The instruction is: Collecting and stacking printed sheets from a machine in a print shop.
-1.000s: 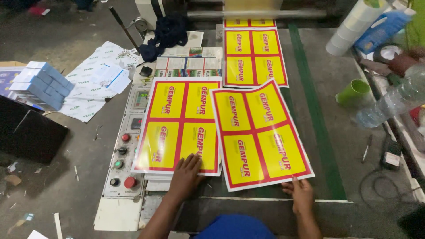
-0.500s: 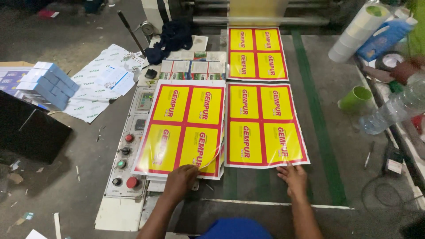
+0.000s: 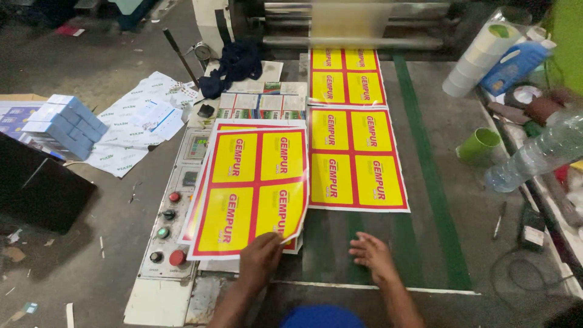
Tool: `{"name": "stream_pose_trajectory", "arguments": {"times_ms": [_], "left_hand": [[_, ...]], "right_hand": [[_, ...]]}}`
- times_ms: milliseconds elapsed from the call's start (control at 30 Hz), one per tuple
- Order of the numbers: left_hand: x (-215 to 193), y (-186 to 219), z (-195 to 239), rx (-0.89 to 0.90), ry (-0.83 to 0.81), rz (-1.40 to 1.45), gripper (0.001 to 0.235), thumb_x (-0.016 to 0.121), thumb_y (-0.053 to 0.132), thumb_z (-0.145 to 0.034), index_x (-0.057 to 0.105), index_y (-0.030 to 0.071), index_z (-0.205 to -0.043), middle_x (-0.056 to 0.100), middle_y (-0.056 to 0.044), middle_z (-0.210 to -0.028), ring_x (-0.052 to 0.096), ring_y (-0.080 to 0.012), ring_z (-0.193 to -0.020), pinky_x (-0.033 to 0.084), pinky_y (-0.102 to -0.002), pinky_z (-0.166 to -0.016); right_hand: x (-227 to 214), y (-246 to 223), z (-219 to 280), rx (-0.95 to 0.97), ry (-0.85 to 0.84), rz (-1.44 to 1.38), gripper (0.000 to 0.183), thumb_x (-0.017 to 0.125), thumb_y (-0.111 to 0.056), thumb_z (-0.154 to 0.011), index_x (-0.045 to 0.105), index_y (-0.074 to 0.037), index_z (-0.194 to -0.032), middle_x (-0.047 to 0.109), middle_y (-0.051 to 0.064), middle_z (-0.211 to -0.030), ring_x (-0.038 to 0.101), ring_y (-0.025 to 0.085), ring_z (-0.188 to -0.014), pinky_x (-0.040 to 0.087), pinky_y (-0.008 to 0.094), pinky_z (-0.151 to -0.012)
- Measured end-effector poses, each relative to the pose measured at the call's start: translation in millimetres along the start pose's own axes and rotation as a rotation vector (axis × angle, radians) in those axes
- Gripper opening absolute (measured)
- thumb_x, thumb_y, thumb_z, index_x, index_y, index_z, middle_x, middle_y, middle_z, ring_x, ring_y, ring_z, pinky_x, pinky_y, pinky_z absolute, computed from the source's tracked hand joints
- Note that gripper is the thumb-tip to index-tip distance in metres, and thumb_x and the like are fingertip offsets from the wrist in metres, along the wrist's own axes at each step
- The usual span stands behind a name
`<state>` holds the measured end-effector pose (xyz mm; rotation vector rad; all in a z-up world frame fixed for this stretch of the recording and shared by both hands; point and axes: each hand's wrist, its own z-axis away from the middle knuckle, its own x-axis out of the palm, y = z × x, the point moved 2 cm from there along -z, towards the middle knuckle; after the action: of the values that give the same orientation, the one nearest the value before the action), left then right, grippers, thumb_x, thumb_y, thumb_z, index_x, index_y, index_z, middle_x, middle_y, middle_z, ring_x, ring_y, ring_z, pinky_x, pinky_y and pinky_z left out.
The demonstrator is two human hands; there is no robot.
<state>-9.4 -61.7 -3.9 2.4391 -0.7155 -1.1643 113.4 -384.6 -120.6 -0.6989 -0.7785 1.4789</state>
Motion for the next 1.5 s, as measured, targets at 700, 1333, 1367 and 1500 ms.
{"name": "stream_pose_trajectory", "arguments": {"times_ms": [700, 1333, 1367, 1500], "left_hand": [[39, -62, 22, -0.050, -0.326, -0.151, 0.035, 0.075, 0.029, -0.089, 0.073, 0.009, -0.118, 0.069, -0.013, -0.133, 0.060, -0.0324, -0.130, 0.045, -0.048, -0.110], [-27, -53, 1, -0.080, -0.533, -0.134, 0.022, 0.069, 0.026, -0.089, 0.073, 0.011, -0.105, 0.073, -0.012, -0.117, 0.068, -0.0351, -0.109, 0.055, -0.045, -0.089], [-29, -51, -3, -0.146, -0.515, -0.144, 0.018, 0.069, 0.025, -0.090, 0.074, 0.011, -0.101, 0.075, -0.011, -0.108, 0.070, -0.0339, -0.100, 0.056, -0.045, -0.082], [-39, -38, -14, -0.239, -0.358, -0.188, 0.016, 0.073, 0.025, -0.090, 0.076, 0.010, -0.089, 0.075, -0.010, -0.086, 0.072, -0.0316, -0.080, 0.055, -0.044, -0.067]], "right_hand": [[-58, 62, 28, -0.056, 0.145, -0.172, 0.027, 0.060, -0.018, -0.101, 0.066, -0.002, -0.123, 0.075, 0.016, -0.099, 0.072, 0.024, -0.079, 0.056, 0.036, -0.061], [-114, 60, 94, 0.094, 0.477, -0.079, 0.030, 0.054, -0.017, -0.106, 0.059, -0.006, -0.134, 0.072, 0.017, -0.113, 0.072, 0.027, -0.093, 0.058, 0.040, -0.072], [-109, 56, 98, 0.098, 0.470, -0.073, 0.030, 0.054, -0.017, -0.107, 0.059, -0.005, -0.134, 0.073, 0.017, -0.113, 0.072, 0.026, -0.094, 0.058, 0.040, -0.073], [-104, 57, 96, 0.087, 0.437, -0.047, 0.029, 0.054, -0.018, -0.107, 0.060, 0.000, -0.130, 0.073, 0.020, -0.111, 0.073, 0.028, -0.094, 0.059, 0.040, -0.073]]}}
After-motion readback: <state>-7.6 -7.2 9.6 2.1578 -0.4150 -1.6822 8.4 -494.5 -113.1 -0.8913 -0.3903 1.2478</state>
